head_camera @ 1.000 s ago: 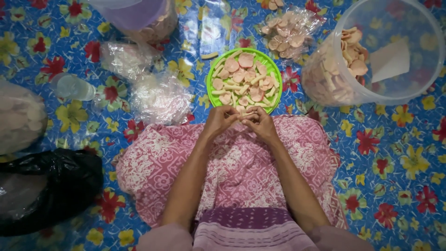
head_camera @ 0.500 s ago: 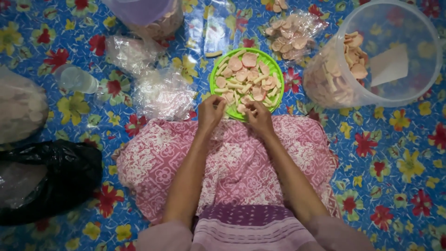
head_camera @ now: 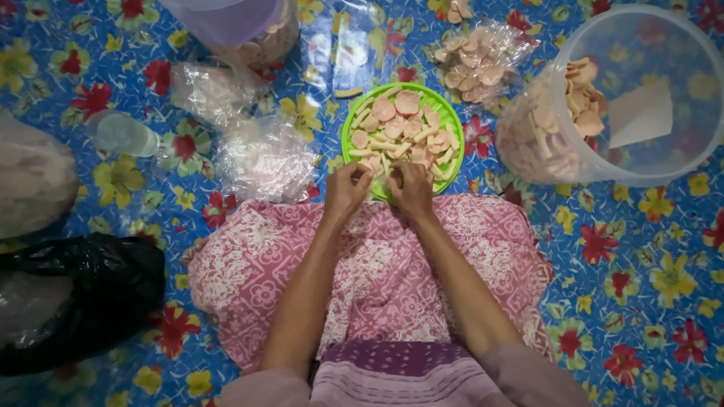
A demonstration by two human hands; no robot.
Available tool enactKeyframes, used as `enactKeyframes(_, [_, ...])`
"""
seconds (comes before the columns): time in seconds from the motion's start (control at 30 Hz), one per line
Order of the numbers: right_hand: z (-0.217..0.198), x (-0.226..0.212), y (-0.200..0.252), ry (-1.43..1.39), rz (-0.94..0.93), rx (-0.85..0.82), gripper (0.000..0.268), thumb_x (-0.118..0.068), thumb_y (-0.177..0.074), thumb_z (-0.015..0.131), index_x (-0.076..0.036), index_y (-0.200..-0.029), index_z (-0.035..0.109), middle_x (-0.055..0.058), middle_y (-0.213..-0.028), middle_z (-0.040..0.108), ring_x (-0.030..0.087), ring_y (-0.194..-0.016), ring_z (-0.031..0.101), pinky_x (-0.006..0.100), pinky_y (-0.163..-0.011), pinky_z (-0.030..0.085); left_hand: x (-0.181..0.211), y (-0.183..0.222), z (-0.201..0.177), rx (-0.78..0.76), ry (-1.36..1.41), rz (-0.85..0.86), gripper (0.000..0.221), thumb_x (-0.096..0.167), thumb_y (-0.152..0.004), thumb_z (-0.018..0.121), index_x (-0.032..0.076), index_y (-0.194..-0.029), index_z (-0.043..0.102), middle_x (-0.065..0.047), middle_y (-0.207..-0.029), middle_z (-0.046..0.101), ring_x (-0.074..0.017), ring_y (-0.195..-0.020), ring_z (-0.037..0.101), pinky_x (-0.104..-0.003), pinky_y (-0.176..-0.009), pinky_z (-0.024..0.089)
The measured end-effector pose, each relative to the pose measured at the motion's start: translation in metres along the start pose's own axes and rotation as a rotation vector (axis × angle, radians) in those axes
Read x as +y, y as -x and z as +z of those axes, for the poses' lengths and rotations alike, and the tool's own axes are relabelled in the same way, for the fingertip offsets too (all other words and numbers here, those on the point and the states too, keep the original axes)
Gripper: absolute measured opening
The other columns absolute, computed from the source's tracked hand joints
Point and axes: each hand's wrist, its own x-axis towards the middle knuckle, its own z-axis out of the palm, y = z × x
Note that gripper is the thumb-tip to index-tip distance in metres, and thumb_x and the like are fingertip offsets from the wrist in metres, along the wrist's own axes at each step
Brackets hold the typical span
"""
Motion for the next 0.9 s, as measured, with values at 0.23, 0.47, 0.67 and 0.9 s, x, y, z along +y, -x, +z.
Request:
enactKeyframes(0.23, [-0.022, -0.018, 0.001, -0.169, 0.063, 0.072, 0.022, -0.012, -0.078, 0.066, -0.020, -0.097, 0.059, -0.001, -0.085, 0.062, 0.023, -0.091, 0.057, 0.042, -0.084, 0.041, -0.006, -0.002, 0.003, -0.011, -0.005, 0.012, 0.008, 0.027, -0.077, 0.068, 0.021, -0.082, 0.070, -0.002, -0.074, 0.069, -0.0209, -0.071, 0.068, -0.029, -0.064, 0.053])
enactKeyframes(0.47, [-0.064, -0.027, 0.021, -0.540, 0.277, 0.147, 0.014, -0.004, -0.083, 0.061, -0.006, -0.096, 0.063, 0.013, -0.092, 0.059, 0.032, -0.090, 0.062, 0.036, -0.078, 0.050, 0.000, 0.000, 0.005, -0.093, 0.025, 0.048, 0.010, 0.028, -0.076, 0.071, 0.023, -0.085, 0.071, -0.001, -0.077, 0.069, -0.0195, -0.070, 0.067, -0.028, -0.062, 0.053])
enactKeyframes(0.67, [-0.063, -0.009, 0.034, -0.497, 0.191, 0.137, 0.014, -0.008, -0.083, 0.067, -0.009, -0.097, 0.067, 0.008, -0.090, 0.061, 0.026, -0.089, 0.064, 0.031, -0.078, 0.051, 0.000, 0.002, 0.010, -0.157, 0.044, 0.097, 0.010, 0.025, -0.076, 0.071, 0.021, -0.085, 0.071, -0.004, -0.078, 0.070, -0.0231, -0.071, 0.068, -0.031, -0.062, 0.053])
enactKeyframes(0.9, [-0.055, -0.004, 0.039, -0.628, 0.230, 0.123, 0.014, -0.008, -0.084, 0.066, -0.006, -0.098, 0.065, 0.010, -0.095, 0.060, 0.023, -0.086, 0.063, 0.032, -0.077, 0.051, -0.006, 0.000, 0.009, -0.114, 0.030, 0.175, 0.009, 0.025, -0.077, 0.071, 0.022, -0.086, 0.070, -0.003, -0.078, 0.070, -0.0239, -0.069, 0.068, -0.030, -0.059, 0.054])
